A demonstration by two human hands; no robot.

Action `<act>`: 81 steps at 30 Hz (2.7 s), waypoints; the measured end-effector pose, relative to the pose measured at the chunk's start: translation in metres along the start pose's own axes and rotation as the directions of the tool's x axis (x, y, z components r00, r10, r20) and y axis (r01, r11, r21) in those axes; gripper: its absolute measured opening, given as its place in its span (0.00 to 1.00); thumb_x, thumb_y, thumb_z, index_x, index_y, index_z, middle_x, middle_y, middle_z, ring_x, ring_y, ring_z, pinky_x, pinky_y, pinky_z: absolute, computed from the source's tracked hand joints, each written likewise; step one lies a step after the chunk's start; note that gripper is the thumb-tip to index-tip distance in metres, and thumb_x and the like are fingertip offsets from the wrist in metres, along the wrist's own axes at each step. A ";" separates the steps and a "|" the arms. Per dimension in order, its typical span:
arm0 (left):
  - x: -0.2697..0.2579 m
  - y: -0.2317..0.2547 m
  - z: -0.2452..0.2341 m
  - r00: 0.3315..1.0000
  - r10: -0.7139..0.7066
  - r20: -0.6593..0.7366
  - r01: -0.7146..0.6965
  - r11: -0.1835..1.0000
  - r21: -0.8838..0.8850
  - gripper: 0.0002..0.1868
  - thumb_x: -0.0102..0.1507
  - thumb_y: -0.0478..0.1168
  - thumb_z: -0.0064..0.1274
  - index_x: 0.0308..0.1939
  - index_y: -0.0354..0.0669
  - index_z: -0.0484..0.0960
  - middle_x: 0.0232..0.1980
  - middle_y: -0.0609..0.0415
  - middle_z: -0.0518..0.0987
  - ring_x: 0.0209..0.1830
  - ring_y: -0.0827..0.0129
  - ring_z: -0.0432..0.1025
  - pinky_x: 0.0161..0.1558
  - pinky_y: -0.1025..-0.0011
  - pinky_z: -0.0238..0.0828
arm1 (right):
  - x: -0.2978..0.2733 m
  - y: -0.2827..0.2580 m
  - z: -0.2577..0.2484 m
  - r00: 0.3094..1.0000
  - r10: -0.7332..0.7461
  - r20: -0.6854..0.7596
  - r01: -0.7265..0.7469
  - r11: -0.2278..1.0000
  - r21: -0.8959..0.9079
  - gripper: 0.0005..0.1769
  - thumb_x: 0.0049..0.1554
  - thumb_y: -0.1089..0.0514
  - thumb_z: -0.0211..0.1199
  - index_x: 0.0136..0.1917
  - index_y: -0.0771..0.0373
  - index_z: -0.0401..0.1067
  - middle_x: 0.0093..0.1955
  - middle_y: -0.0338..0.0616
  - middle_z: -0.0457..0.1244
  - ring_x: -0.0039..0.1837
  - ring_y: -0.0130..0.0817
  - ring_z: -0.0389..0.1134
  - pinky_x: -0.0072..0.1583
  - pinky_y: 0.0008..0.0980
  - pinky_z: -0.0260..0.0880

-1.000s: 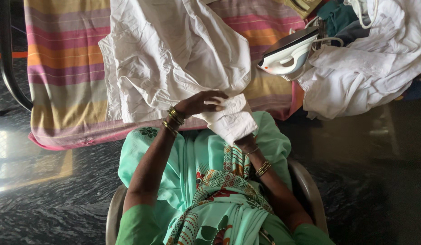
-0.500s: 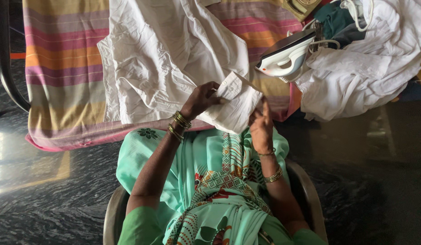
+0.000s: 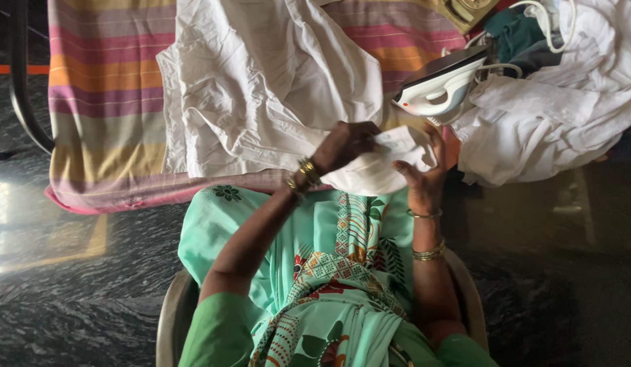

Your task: The person irons a white shirt on a low table covered with a striped cloth. They smooth the fabric, use an electric iron to press the sleeves and body, and repeatedly adjust the garment to remove wrinkles.

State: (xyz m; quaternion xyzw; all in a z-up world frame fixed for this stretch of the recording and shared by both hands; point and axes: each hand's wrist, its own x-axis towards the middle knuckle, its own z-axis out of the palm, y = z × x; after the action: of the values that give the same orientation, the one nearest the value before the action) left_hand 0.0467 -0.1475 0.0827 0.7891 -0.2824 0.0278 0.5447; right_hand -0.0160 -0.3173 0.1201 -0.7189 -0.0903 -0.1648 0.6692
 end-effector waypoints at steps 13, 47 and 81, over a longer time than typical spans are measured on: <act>-0.109 -0.129 -0.027 0.931 -0.255 -0.262 0.359 0.773 0.523 0.15 0.56 0.41 0.49 0.44 0.40 0.69 0.41 0.49 0.73 0.39 0.62 0.69 0.41 0.70 0.67 | 0.002 0.034 -0.042 0.881 0.141 -0.451 -0.009 0.959 0.283 0.14 0.43 0.69 0.59 0.44 0.68 0.61 0.43 0.44 0.58 0.47 0.32 0.59 0.53 0.31 0.62; -0.124 -0.304 -0.228 0.552 -0.502 -0.666 0.829 0.245 0.503 0.34 0.47 0.51 0.49 0.52 0.44 0.54 0.55 0.43 0.59 0.55 0.53 0.55 0.53 0.58 0.54 | 0.018 0.175 -0.001 0.871 0.320 -0.373 -0.016 0.776 0.631 0.28 0.40 0.70 0.55 0.55 0.58 0.58 0.51 0.41 0.59 0.53 0.34 0.60 0.54 0.32 0.63; -0.126 -0.163 -0.128 0.103 0.009 -0.995 0.584 0.809 0.068 0.27 0.51 0.35 0.43 0.53 0.32 0.54 0.47 0.41 0.61 0.45 0.60 0.60 0.46 0.63 0.59 | 0.029 0.188 -0.026 0.909 -0.009 -0.416 -0.022 0.997 -0.068 0.39 0.31 0.72 0.58 0.58 0.70 0.55 0.56 0.44 0.50 0.59 0.38 0.52 0.61 0.33 0.55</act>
State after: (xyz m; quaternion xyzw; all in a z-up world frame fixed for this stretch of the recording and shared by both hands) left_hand 0.0522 0.0571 -0.0471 0.7232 0.3155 0.4776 0.3864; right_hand 0.0734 -0.3625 -0.0432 -0.6908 0.0625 -0.3150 0.6478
